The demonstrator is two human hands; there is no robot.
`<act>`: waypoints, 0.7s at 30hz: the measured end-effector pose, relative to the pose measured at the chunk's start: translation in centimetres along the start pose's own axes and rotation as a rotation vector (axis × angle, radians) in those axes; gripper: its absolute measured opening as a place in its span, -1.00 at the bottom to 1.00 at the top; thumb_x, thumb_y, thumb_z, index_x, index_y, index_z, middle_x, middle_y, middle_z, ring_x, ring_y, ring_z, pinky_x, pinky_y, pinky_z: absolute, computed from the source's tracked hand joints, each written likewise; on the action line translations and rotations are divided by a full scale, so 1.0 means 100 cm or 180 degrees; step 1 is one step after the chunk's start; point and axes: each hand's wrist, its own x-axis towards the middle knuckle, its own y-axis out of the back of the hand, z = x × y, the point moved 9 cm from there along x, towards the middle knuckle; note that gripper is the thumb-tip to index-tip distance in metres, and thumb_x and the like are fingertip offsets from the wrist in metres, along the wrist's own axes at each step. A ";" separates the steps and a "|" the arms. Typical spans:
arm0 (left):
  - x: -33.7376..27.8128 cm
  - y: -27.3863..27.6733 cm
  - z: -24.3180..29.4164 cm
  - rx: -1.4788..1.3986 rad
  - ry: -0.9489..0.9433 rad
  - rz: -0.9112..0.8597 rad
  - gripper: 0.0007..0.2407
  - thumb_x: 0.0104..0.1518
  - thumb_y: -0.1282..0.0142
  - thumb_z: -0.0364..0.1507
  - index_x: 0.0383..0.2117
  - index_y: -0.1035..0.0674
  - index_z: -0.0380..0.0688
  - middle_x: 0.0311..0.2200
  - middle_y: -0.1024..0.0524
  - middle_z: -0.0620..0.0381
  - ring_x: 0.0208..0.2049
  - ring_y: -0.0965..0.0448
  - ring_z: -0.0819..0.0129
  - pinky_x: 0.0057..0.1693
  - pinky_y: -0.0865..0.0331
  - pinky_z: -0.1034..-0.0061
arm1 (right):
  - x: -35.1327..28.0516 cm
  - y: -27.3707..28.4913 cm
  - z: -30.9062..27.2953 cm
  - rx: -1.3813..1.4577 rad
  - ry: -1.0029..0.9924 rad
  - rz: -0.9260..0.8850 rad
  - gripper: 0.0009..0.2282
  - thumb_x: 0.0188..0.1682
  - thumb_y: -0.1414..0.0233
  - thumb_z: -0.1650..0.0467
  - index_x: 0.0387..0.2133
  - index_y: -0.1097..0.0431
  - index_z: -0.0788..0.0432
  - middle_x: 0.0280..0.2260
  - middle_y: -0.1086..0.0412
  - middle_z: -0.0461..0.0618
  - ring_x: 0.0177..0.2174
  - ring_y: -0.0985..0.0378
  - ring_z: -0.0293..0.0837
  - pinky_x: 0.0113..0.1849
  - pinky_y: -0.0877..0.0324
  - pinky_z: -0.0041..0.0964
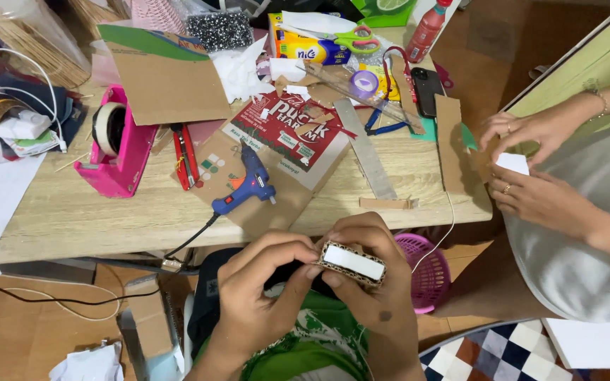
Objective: The person assembles a small cardboard structure by applying hot glue to a white foam block and attaching a cardboard piece. They then cut a larger cardboard sheet with scissors and secure it with tape. The workspace is cluttered with craft supplies.
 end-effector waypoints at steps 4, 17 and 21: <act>-0.002 0.001 -0.029 -0.0279 0.0459 -0.0035 -0.90 0.22 -0.12 -0.48 -0.36 -0.59 -0.27 -0.36 -0.59 0.03 -0.32 -0.62 0.30 -0.16 -0.49 0.52 | -0.003 -0.004 0.024 0.0151 -0.0162 -0.0048 -0.68 0.01 -0.15 0.23 -0.08 -0.34 0.14 -0.13 -0.36 0.11 -0.16 -0.49 -0.10 -0.21 -0.45 -0.31; -0.001 0.000 -0.054 -0.0143 0.0903 0.0117 -0.92 0.14 -0.25 -0.49 -0.29 -0.67 -0.17 -0.33 -0.64 0.12 -0.32 -0.64 0.43 -0.18 -0.51 0.61 | 0.000 -0.005 0.067 0.0298 -0.0927 0.0152 -0.67 0.03 -0.08 0.21 -0.12 -0.38 0.24 -0.18 -0.47 0.00 -0.16 -0.54 -0.12 -0.09 -0.44 -0.28; -0.002 -0.001 -0.053 -0.0031 0.0911 0.0049 -0.93 0.19 -0.19 -0.47 -0.28 -0.66 -0.16 -0.33 -0.63 0.13 -0.33 -0.62 0.41 -0.17 -0.53 0.57 | 0.003 -0.007 0.064 0.0181 -0.0950 0.0054 -0.71 0.05 -0.06 0.19 -0.22 -0.39 0.18 -0.26 -0.41 -0.08 -0.24 -0.49 -0.17 -0.16 -0.38 -0.34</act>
